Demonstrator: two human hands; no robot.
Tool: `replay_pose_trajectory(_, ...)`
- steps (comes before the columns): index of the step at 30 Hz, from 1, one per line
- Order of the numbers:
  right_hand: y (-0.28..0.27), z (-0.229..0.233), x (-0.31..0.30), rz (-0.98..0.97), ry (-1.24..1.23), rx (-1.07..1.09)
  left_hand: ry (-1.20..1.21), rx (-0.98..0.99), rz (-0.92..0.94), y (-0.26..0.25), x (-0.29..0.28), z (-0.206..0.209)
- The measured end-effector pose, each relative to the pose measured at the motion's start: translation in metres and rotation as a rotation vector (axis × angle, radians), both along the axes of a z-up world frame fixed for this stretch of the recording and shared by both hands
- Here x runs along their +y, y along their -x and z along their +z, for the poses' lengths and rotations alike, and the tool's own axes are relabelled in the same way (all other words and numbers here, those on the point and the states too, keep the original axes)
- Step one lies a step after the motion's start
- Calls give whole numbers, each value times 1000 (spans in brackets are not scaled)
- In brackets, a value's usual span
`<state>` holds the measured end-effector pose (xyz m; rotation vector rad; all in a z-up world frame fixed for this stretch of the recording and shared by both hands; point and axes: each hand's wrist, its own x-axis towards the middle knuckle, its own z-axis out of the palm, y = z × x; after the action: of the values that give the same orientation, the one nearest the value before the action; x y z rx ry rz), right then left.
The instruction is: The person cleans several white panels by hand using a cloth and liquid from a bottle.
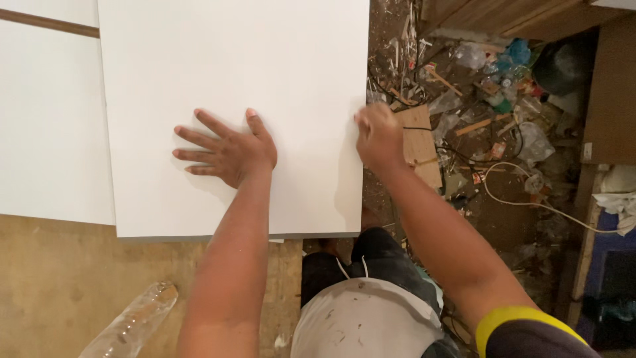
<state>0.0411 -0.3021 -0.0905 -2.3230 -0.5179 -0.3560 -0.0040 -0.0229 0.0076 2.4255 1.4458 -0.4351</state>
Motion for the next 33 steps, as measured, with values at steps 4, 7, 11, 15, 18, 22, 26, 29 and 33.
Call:
replay_pose_trajectory(4, 29, -11, -17, 50, 92, 34, 22, -4, 14, -3, 1, -4)
replay_pose_trajectory(7, -2, -16, -16, 31, 98, 24, 14, -25, -7, 0, 0, -5)
replay_pose_trajectory(11, 2, -18, -8, -64, 47, 57, 22, 0, -9, 2, 0, -1)
replay_pose_trajectory(15, 49, -20, -16, -86, 96, 86, 28, -9, 1, 2, 1, -4)
replay_pose_trajectory(18, -2, -4, -6, -125, 128, 27, 10, 5, -4, 1, -1, 1)
replay_pose_trajectory(22, -2, -12, -4, -163, 8, 74, 9, -3, -18, 4, 1, -3)
replay_pose_trajectory(26, 23, -38, -16, -118, 11, 44, 5, -8, 8, -4, 4, -6)
replay_pose_trajectory(29, -10, -29, -3, -128, -29, 14, -2, 37, -9, 5, 1, -1)
replay_pose_trajectory(33, -18, -9, 6, -130, -48, -25, -30, 68, -1, -2, 2, 2)
